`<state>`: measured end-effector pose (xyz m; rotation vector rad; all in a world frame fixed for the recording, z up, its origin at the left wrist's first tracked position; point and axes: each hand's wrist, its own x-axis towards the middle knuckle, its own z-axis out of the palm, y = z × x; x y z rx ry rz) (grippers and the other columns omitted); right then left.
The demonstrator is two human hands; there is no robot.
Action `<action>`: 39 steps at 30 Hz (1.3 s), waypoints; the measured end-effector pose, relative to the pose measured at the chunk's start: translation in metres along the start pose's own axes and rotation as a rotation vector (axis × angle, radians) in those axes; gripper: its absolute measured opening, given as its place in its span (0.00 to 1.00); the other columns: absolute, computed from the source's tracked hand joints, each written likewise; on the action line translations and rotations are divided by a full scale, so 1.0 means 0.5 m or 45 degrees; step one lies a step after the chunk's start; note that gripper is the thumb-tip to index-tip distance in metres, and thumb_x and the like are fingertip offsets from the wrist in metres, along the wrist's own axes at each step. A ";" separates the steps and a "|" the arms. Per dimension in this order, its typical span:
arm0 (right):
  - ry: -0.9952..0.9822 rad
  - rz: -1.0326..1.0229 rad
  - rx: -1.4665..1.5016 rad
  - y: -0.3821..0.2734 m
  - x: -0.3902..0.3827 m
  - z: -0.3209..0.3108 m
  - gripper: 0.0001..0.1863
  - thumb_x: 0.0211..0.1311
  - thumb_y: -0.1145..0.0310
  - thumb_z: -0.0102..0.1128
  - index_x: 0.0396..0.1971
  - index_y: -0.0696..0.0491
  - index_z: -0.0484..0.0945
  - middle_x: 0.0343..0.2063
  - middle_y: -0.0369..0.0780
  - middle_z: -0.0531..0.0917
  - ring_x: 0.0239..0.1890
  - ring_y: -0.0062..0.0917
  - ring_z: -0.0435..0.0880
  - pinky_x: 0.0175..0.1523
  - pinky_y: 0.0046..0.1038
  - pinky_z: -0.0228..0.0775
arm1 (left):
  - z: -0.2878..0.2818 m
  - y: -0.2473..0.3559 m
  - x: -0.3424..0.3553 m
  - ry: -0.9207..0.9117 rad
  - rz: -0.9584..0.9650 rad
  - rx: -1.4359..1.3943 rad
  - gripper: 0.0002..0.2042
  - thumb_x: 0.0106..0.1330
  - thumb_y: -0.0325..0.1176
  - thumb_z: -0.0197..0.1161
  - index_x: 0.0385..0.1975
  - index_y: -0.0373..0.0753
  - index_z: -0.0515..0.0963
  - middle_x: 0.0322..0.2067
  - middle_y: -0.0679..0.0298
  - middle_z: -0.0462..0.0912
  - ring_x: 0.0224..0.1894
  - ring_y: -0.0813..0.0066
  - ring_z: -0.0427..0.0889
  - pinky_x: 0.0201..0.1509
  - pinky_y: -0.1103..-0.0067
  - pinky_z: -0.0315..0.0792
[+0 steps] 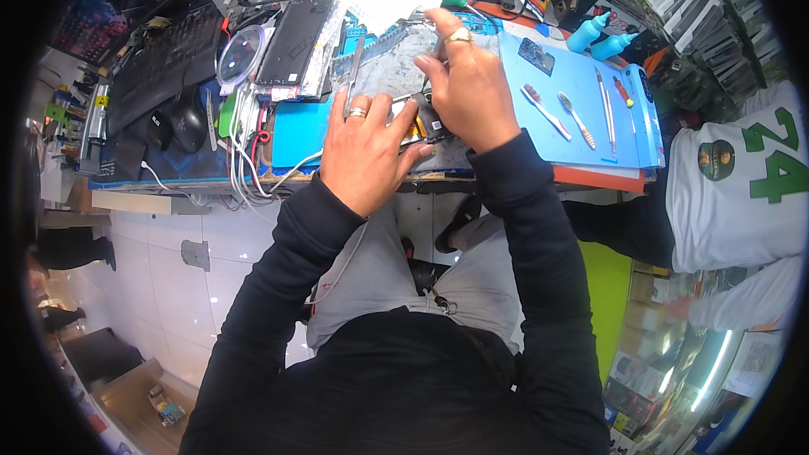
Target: The person is repairing a mobile phone by hand at a workbench, handling internal components and the screen. They manipulate the device parts and use a small tool to probe the internal assembly.
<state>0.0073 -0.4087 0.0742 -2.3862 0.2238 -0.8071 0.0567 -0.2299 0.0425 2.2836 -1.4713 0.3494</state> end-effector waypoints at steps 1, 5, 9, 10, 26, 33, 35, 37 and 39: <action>0.002 0.000 -0.001 0.003 -0.002 0.004 0.30 0.64 0.78 0.63 0.66 0.54 0.68 0.32 0.47 0.86 0.35 0.45 0.87 0.42 0.40 0.77 | 0.000 0.000 -0.001 0.000 0.002 0.000 0.27 0.63 0.51 0.69 0.57 0.42 0.79 0.43 0.59 0.77 0.52 0.59 0.77 0.70 0.51 0.60; 0.059 -0.086 0.365 0.009 -0.009 0.030 0.29 0.64 0.81 0.60 0.66 0.52 0.68 0.30 0.48 0.85 0.34 0.46 0.87 0.40 0.40 0.76 | 0.002 -0.003 -0.004 0.006 -0.011 0.006 0.26 0.63 0.51 0.69 0.56 0.42 0.79 0.42 0.59 0.77 0.50 0.59 0.76 0.69 0.52 0.61; -0.043 -0.042 0.058 -0.006 -0.005 0.014 0.27 0.64 0.81 0.60 0.63 0.52 0.70 0.31 0.49 0.85 0.37 0.48 0.86 0.42 0.43 0.76 | -0.002 0.000 -0.005 -0.014 -0.013 0.012 0.26 0.63 0.50 0.69 0.57 0.42 0.79 0.42 0.59 0.77 0.50 0.59 0.76 0.69 0.52 0.61; -0.031 -0.110 0.042 -0.002 -0.008 0.018 0.28 0.63 0.83 0.60 0.64 0.52 0.70 0.30 0.46 0.85 0.35 0.40 0.87 0.41 0.38 0.77 | -0.001 0.000 -0.004 -0.013 -0.008 0.011 0.26 0.63 0.50 0.69 0.57 0.42 0.79 0.42 0.59 0.77 0.50 0.59 0.76 0.69 0.52 0.61; 0.348 0.358 -0.584 0.107 -0.107 -0.260 0.08 0.66 0.68 0.66 0.37 0.55 0.79 0.32 0.48 0.88 0.37 0.46 0.88 0.39 0.43 0.77 | -0.031 -0.034 -0.031 -0.019 0.052 -0.138 0.23 0.61 0.43 0.75 0.44 0.32 0.73 0.48 0.49 0.74 0.54 0.48 0.74 0.70 0.55 0.60; 0.264 0.287 -0.866 0.185 -0.167 -0.270 0.05 0.65 0.75 0.59 0.39 0.57 0.80 0.37 0.50 0.86 0.42 0.48 0.84 0.48 0.44 0.75 | -0.027 -0.030 -0.026 -0.087 0.066 -0.061 0.22 0.62 0.42 0.73 0.46 0.34 0.73 0.52 0.53 0.77 0.57 0.50 0.74 0.71 0.50 0.58; 0.214 0.148 -0.914 0.212 -0.181 -0.258 0.11 0.62 0.80 0.56 0.43 0.57 0.81 0.38 0.51 0.85 0.43 0.48 0.83 0.51 0.42 0.75 | -0.029 -0.030 -0.025 -0.087 0.074 -0.043 0.22 0.62 0.42 0.73 0.47 0.34 0.73 0.51 0.54 0.77 0.57 0.51 0.75 0.71 0.49 0.57; 0.041 0.234 -1.019 0.202 -0.187 -0.234 0.14 0.59 0.82 0.55 0.44 0.58 0.82 0.38 0.51 0.85 0.44 0.47 0.84 0.53 0.42 0.76 | -0.027 -0.034 -0.026 -0.089 0.077 -0.058 0.22 0.62 0.42 0.73 0.47 0.35 0.73 0.51 0.54 0.77 0.57 0.50 0.75 0.72 0.49 0.56; 0.036 0.304 -0.990 0.199 -0.182 -0.237 0.13 0.58 0.82 0.56 0.42 0.58 0.81 0.40 0.52 0.85 0.45 0.46 0.84 0.54 0.42 0.76 | -0.026 -0.035 -0.026 -0.092 0.088 -0.051 0.22 0.62 0.42 0.73 0.47 0.35 0.73 0.52 0.54 0.77 0.57 0.50 0.75 0.72 0.49 0.56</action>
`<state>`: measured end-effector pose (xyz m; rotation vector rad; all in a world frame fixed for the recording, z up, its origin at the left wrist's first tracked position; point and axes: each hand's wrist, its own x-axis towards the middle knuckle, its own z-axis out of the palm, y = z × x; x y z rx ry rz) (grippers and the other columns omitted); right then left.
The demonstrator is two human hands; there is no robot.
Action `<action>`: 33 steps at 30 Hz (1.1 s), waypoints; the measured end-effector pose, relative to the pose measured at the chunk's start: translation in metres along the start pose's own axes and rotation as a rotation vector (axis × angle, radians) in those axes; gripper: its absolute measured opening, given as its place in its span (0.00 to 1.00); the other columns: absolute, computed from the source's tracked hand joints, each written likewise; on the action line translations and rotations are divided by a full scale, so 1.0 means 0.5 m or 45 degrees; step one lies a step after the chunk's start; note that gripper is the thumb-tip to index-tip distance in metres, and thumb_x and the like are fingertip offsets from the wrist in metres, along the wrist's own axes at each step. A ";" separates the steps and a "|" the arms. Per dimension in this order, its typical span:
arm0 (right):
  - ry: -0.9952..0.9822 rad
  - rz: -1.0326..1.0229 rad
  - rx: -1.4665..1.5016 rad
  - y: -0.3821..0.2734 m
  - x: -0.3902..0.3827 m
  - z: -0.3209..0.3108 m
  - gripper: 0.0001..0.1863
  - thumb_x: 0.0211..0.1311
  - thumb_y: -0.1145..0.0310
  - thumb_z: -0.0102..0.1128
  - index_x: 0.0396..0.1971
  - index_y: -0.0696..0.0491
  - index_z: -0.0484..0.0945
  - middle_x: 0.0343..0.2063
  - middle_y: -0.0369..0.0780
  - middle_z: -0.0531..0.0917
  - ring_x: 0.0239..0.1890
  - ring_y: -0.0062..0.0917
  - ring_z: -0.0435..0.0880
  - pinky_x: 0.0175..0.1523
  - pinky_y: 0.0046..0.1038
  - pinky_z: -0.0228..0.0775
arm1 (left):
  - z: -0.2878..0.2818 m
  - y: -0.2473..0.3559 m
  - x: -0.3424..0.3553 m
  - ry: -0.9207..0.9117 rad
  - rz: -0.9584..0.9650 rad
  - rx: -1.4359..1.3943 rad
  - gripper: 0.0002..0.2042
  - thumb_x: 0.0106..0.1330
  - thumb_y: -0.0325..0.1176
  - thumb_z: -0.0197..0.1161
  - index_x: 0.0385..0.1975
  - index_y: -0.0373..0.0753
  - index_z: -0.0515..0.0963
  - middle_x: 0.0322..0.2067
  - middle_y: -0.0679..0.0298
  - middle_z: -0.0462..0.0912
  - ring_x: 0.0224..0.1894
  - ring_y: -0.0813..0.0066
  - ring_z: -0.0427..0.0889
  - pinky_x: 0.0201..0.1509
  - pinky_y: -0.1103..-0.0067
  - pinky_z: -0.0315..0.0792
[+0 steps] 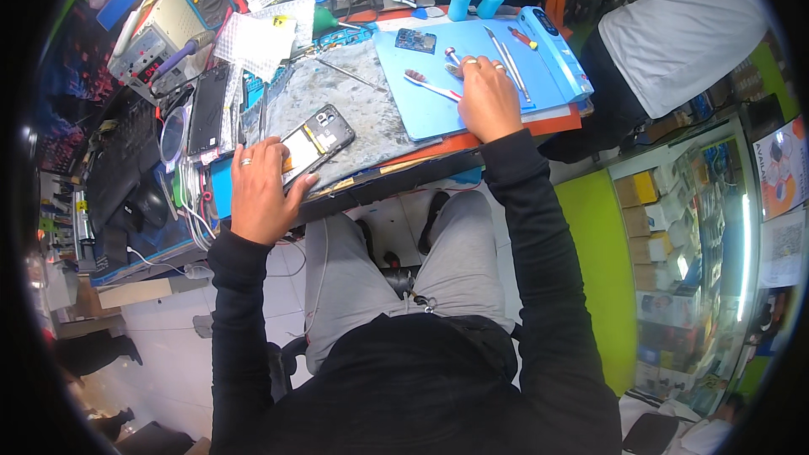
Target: The person is repairing a mobile phone by hand at a workbench, handling internal components and the screen. They manipulate the device parts and use a small tool to probe the internal assembly.
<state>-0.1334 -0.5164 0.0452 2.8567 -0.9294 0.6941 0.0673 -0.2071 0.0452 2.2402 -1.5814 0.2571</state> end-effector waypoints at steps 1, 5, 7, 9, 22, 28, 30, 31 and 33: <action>-0.074 0.040 0.022 0.007 0.008 -0.001 0.12 0.58 0.82 0.56 0.41 0.58 0.81 0.41 0.52 0.84 0.46 0.47 0.83 0.54 0.42 0.76 | 0.000 0.001 0.000 -0.001 0.007 0.001 0.23 0.62 0.42 0.73 0.48 0.35 0.73 0.52 0.53 0.78 0.57 0.50 0.75 0.72 0.49 0.56; -0.131 0.072 0.055 0.027 0.016 0.007 0.10 0.58 0.82 0.58 0.40 0.58 0.78 0.41 0.53 0.83 0.47 0.47 0.83 0.54 0.44 0.75 | -0.009 0.003 0.010 -0.049 0.023 0.003 0.24 0.61 0.42 0.73 0.48 0.34 0.72 0.53 0.52 0.78 0.57 0.50 0.75 0.73 0.49 0.56; -0.045 0.089 0.210 0.011 0.006 -0.002 0.08 0.60 0.81 0.59 0.40 0.59 0.77 0.40 0.53 0.84 0.47 0.49 0.82 0.53 0.45 0.73 | -0.010 0.000 0.013 -0.101 0.017 -0.029 0.25 0.60 0.43 0.74 0.49 0.34 0.72 0.54 0.51 0.78 0.57 0.50 0.75 0.73 0.49 0.56; 0.112 0.065 0.453 -0.016 -0.001 -0.009 0.08 0.61 0.81 0.59 0.41 0.61 0.76 0.39 0.53 0.83 0.46 0.51 0.81 0.52 0.46 0.72 | -0.008 -0.004 0.015 -0.107 0.011 -0.034 0.26 0.60 0.43 0.75 0.49 0.34 0.72 0.54 0.51 0.78 0.57 0.50 0.75 0.73 0.49 0.55; 0.163 -0.085 0.165 0.078 0.050 0.029 0.10 0.61 0.81 0.52 0.41 0.61 0.78 0.41 0.56 0.83 0.46 0.52 0.83 0.50 0.47 0.76 | -0.002 -0.010 0.005 -0.060 0.006 0.026 0.26 0.59 0.45 0.75 0.47 0.33 0.73 0.54 0.49 0.79 0.57 0.49 0.76 0.71 0.51 0.58; 0.030 0.186 -0.225 0.255 0.069 0.021 0.06 0.63 0.75 0.60 0.38 0.59 0.78 0.39 0.55 0.84 0.46 0.53 0.84 0.51 0.50 0.75 | -0.003 -0.010 0.015 0.002 0.098 -0.018 0.26 0.59 0.43 0.75 0.46 0.30 0.72 0.48 0.48 0.78 0.50 0.47 0.75 0.60 0.60 0.67; -0.001 0.200 -0.245 0.257 0.067 0.033 0.09 0.64 0.72 0.61 0.42 0.59 0.78 0.41 0.55 0.83 0.47 0.54 0.84 0.52 0.50 0.75 | -0.004 -0.012 0.014 0.017 0.137 -0.065 0.26 0.59 0.42 0.75 0.47 0.31 0.72 0.49 0.49 0.77 0.51 0.46 0.75 0.60 0.60 0.67; -0.046 0.252 -0.270 0.246 0.064 0.030 0.12 0.62 0.74 0.60 0.45 0.59 0.78 0.44 0.54 0.82 0.49 0.52 0.83 0.55 0.48 0.76 | -0.007 -0.014 0.015 -0.011 0.145 -0.019 0.26 0.59 0.43 0.75 0.48 0.31 0.72 0.49 0.49 0.77 0.51 0.48 0.75 0.60 0.60 0.67; -0.012 0.347 -0.332 0.222 0.050 0.024 0.15 0.60 0.77 0.58 0.47 0.60 0.79 0.47 0.52 0.81 0.50 0.50 0.83 0.56 0.45 0.77 | -0.002 -0.019 0.016 -0.007 0.172 -0.013 0.26 0.59 0.43 0.75 0.48 0.32 0.72 0.48 0.50 0.77 0.51 0.49 0.75 0.60 0.60 0.67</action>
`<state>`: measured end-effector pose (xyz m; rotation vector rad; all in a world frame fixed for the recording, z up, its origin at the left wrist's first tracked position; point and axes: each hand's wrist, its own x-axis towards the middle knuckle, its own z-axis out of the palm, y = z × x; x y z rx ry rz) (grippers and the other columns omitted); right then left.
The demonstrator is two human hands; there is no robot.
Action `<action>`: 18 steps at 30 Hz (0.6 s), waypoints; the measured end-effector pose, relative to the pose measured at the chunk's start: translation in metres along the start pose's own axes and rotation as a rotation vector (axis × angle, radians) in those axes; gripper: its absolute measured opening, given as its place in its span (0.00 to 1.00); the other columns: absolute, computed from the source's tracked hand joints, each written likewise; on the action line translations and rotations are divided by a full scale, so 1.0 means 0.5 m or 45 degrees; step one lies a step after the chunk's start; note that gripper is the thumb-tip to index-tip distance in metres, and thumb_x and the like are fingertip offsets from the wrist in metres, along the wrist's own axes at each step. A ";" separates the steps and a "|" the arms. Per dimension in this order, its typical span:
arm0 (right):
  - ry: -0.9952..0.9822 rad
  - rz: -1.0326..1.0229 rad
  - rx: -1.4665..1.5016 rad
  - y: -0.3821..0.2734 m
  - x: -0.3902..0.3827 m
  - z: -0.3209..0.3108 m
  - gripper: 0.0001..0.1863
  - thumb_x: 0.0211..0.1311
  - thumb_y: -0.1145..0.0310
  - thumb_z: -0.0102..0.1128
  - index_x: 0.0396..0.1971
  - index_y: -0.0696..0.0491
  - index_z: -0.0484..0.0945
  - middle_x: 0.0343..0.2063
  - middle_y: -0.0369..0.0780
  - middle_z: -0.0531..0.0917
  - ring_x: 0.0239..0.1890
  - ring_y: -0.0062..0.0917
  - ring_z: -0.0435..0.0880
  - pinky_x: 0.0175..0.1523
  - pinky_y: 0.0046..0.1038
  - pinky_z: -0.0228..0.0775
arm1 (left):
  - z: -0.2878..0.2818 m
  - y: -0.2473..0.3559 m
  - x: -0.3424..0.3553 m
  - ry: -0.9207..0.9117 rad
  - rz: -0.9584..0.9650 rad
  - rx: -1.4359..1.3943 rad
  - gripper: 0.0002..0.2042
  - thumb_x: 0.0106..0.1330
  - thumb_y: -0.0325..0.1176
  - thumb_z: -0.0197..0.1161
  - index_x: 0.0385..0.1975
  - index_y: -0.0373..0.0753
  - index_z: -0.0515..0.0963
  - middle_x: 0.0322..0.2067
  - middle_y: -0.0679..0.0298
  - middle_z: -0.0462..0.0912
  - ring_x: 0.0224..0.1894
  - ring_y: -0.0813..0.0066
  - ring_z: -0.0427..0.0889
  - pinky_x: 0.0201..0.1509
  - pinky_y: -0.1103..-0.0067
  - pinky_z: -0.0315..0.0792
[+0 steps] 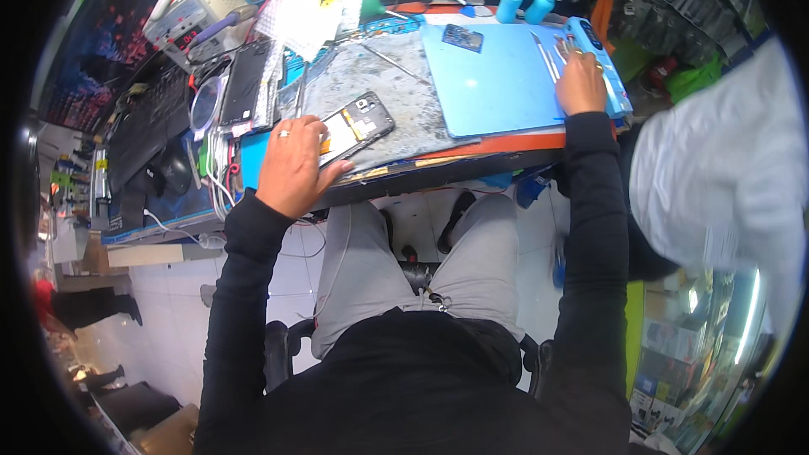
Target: The person is repairing a mobile phone by hand at a workbench, handling internal components and the screen. They manipulate the device parts and use a small tool to probe the internal assembly.
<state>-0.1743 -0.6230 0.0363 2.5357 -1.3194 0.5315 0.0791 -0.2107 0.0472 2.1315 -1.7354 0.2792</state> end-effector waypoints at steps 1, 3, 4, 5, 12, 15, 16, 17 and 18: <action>0.092 -0.020 -0.019 -0.016 -0.008 -0.003 0.15 0.61 0.75 0.61 0.47 0.60 0.80 0.49 0.51 0.81 0.52 0.50 0.82 0.57 0.45 0.76 | -0.001 -0.003 -0.001 0.008 0.047 0.004 0.26 0.60 0.44 0.75 0.48 0.32 0.72 0.48 0.50 0.76 0.50 0.50 0.75 0.60 0.60 0.67; 0.196 -0.031 0.032 -0.040 -0.040 -0.025 0.15 0.63 0.72 0.65 0.48 0.60 0.80 0.53 0.50 0.80 0.55 0.47 0.80 0.60 0.45 0.73 | 0.000 -0.004 0.000 0.000 0.043 0.041 0.25 0.60 0.44 0.74 0.47 0.33 0.73 0.47 0.51 0.77 0.49 0.51 0.75 0.58 0.61 0.68; 0.196 -0.033 0.038 -0.052 -0.057 -0.036 0.15 0.63 0.72 0.65 0.48 0.60 0.80 0.53 0.50 0.80 0.55 0.47 0.80 0.60 0.45 0.73 | 0.000 -0.003 0.002 0.008 0.037 0.026 0.25 0.61 0.44 0.74 0.47 0.32 0.73 0.45 0.51 0.77 0.48 0.50 0.76 0.56 0.61 0.69; 0.242 -0.028 0.095 -0.062 -0.075 -0.045 0.15 0.63 0.70 0.66 0.48 0.60 0.80 0.54 0.49 0.79 0.56 0.47 0.79 0.61 0.45 0.71 | -0.001 -0.004 0.003 0.016 0.034 0.010 0.25 0.61 0.44 0.73 0.47 0.32 0.73 0.43 0.51 0.78 0.46 0.49 0.76 0.54 0.61 0.70; 0.540 -0.160 0.438 -0.151 -0.209 -0.091 0.13 0.63 0.72 0.68 0.45 0.60 0.81 0.56 0.49 0.77 0.57 0.47 0.75 0.63 0.46 0.67 | -0.023 -0.015 0.021 -0.173 -0.530 -0.954 0.15 0.76 0.39 0.63 0.51 0.35 0.72 0.38 0.63 0.78 0.44 0.78 0.79 0.47 0.79 0.72; 0.535 -0.191 0.640 -0.201 -0.276 -0.103 0.12 0.61 0.74 0.69 0.42 0.60 0.81 0.56 0.49 0.76 0.57 0.47 0.75 0.61 0.45 0.68 | -0.011 -0.047 0.020 -0.056 -0.627 -1.469 0.17 0.78 0.41 0.60 0.56 0.36 0.71 0.43 0.61 0.80 0.48 0.75 0.81 0.54 0.79 0.74; 0.516 -0.183 0.684 -0.212 -0.300 -0.106 0.11 0.60 0.75 0.69 0.42 0.60 0.81 0.56 0.48 0.77 0.56 0.47 0.76 0.61 0.45 0.68 | -0.026 -0.039 0.028 -0.098 -0.724 -1.739 0.21 0.80 0.43 0.54 0.63 0.36 0.68 0.48 0.57 0.81 0.51 0.71 0.83 0.59 0.76 0.76; 0.497 -0.175 0.727 -0.215 -0.323 -0.107 0.11 0.60 0.75 0.69 0.42 0.60 0.80 0.55 0.48 0.77 0.55 0.47 0.77 0.60 0.45 0.69 | -0.042 -0.025 0.038 -0.114 -0.759 -1.894 0.26 0.82 0.48 0.48 0.68 0.34 0.66 0.52 0.52 0.82 0.51 0.65 0.85 0.58 0.72 0.79; 0.498 -0.178 0.741 -0.218 -0.345 -0.106 0.11 0.60 0.75 0.69 0.42 0.60 0.80 0.55 0.48 0.77 0.55 0.47 0.77 0.60 0.45 0.69 | -0.040 -0.029 0.028 -0.126 -0.774 -2.054 0.28 0.82 0.50 0.46 0.68 0.33 0.66 0.53 0.50 0.82 0.50 0.62 0.86 0.57 0.70 0.80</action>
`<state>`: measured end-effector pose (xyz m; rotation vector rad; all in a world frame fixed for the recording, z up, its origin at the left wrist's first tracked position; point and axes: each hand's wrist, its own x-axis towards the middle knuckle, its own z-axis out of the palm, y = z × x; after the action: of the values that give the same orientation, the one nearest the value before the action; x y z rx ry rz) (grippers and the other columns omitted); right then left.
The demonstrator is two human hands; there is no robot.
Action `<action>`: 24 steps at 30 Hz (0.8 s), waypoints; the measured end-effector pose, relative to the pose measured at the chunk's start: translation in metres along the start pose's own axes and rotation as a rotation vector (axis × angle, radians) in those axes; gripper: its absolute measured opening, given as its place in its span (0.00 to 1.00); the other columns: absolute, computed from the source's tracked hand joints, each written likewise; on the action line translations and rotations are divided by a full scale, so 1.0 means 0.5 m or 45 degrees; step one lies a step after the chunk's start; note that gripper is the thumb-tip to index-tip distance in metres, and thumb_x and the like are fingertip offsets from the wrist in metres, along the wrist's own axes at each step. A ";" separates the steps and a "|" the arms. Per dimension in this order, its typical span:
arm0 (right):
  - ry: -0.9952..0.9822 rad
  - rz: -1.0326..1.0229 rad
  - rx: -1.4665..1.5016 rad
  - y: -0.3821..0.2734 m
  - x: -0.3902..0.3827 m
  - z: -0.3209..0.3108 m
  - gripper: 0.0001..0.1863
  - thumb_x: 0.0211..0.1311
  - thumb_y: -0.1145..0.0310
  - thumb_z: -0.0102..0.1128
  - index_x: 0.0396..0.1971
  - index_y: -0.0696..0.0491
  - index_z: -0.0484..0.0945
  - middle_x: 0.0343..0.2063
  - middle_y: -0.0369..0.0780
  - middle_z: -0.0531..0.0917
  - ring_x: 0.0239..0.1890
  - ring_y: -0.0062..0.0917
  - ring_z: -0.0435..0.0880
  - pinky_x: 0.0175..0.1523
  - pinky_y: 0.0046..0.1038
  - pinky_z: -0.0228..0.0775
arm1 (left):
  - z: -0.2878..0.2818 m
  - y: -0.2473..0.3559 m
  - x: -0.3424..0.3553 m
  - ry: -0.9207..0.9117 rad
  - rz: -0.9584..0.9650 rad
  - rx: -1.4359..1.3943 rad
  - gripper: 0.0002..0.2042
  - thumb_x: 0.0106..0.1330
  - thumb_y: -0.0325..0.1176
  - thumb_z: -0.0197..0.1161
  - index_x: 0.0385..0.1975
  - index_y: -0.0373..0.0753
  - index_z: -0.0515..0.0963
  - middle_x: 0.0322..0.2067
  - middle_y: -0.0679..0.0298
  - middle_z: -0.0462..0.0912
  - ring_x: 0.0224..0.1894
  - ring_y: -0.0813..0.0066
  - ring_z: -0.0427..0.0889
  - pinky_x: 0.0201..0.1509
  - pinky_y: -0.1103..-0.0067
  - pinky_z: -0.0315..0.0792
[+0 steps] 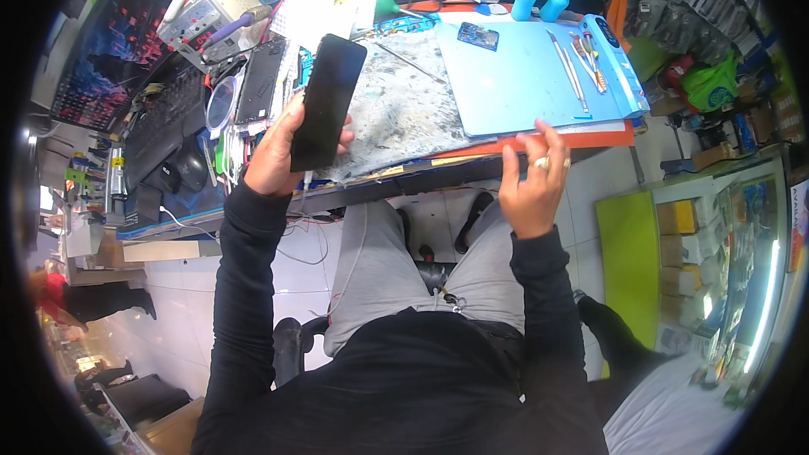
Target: The person is repairing a mobile phone by hand at a workbench, handling internal components and the screen. They manipulate the device parts and use a small tool to probe the internal assembly.
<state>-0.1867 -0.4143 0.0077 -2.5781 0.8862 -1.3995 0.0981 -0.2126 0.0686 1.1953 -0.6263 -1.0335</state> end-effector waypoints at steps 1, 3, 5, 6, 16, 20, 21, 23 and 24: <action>-0.040 0.008 0.069 -0.005 -0.021 -0.001 0.11 0.60 0.75 0.69 0.41 0.60 0.80 0.55 0.48 0.78 0.54 0.46 0.78 0.59 0.45 0.69 | -0.010 -0.008 0.000 -0.043 -0.029 -0.147 0.30 0.82 0.53 0.44 0.69 0.32 0.66 0.55 0.48 0.82 0.50 0.59 0.86 0.56 0.68 0.81; -0.077 0.020 0.154 -0.009 -0.062 -0.003 0.10 0.60 0.76 0.68 0.41 0.59 0.80 0.54 0.48 0.78 0.53 0.46 0.79 0.58 0.45 0.70 | -0.014 -0.023 -0.004 -0.076 -0.072 -0.367 0.33 0.81 0.55 0.41 0.69 0.31 0.66 0.57 0.44 0.80 0.50 0.55 0.86 0.54 0.63 0.82; -0.178 -0.029 0.133 0.006 -0.102 -0.016 0.09 0.61 0.76 0.67 0.40 0.59 0.80 0.53 0.49 0.79 0.51 0.45 0.79 0.57 0.45 0.71 | -0.023 -0.039 -0.004 -0.113 -0.113 -0.522 0.33 0.81 0.57 0.42 0.70 0.31 0.66 0.58 0.42 0.79 0.50 0.52 0.85 0.54 0.61 0.82; -0.175 -0.026 0.142 0.017 -0.127 -0.021 0.09 0.61 0.76 0.67 0.40 0.59 0.80 0.53 0.49 0.79 0.51 0.45 0.79 0.57 0.45 0.71 | -0.028 -0.051 -0.005 -0.124 -0.146 -0.636 0.34 0.80 0.57 0.42 0.70 0.32 0.66 0.59 0.41 0.77 0.50 0.50 0.84 0.53 0.60 0.81; -0.917 0.351 -0.166 0.139 -0.392 -0.004 0.24 0.60 0.68 0.70 0.54 0.61 0.76 0.62 0.54 0.71 0.63 0.53 0.71 0.67 0.47 0.65 | -0.045 -0.091 0.005 -0.337 -0.273 -1.029 0.34 0.77 0.57 0.44 0.69 0.33 0.68 0.55 0.38 0.78 0.46 0.47 0.85 0.48 0.58 0.82; -0.837 0.442 -0.109 0.149 -0.408 0.003 0.26 0.61 0.64 0.69 0.55 0.61 0.75 0.63 0.54 0.70 0.65 0.53 0.68 0.69 0.49 0.61 | -0.049 -0.098 0.002 -0.339 -0.279 -0.983 0.38 0.75 0.63 0.46 0.69 0.33 0.67 0.55 0.39 0.78 0.45 0.48 0.83 0.46 0.58 0.80; -0.849 0.447 -0.111 0.150 -0.407 0.004 0.26 0.61 0.63 0.69 0.55 0.60 0.75 0.63 0.54 0.70 0.65 0.53 0.68 0.70 0.50 0.60 | -0.048 -0.099 0.002 -0.338 -0.279 -0.981 0.38 0.75 0.63 0.46 0.69 0.33 0.67 0.55 0.39 0.78 0.45 0.48 0.83 0.46 0.58 0.80; -0.842 0.431 -0.114 0.151 -0.406 0.004 0.26 0.61 0.63 0.69 0.55 0.60 0.75 0.62 0.55 0.70 0.65 0.54 0.68 0.69 0.50 0.61 | -0.045 -0.100 0.001 -0.359 -0.267 -1.004 0.39 0.74 0.64 0.47 0.69 0.33 0.67 0.55 0.39 0.78 0.45 0.50 0.83 0.46 0.59 0.80; -0.835 0.413 -0.119 0.149 -0.400 0.003 0.26 0.60 0.63 0.70 0.54 0.60 0.76 0.62 0.55 0.70 0.64 0.54 0.69 0.68 0.49 0.62 | -0.043 -0.099 0.002 -0.359 -0.266 -1.004 0.39 0.74 0.64 0.47 0.69 0.33 0.67 0.55 0.39 0.78 0.45 0.50 0.83 0.46 0.59 0.80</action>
<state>-0.3022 -0.3720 -0.1667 -2.5287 1.1737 -0.3901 0.1014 -0.2052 0.0155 0.4275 -0.2515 -1.4601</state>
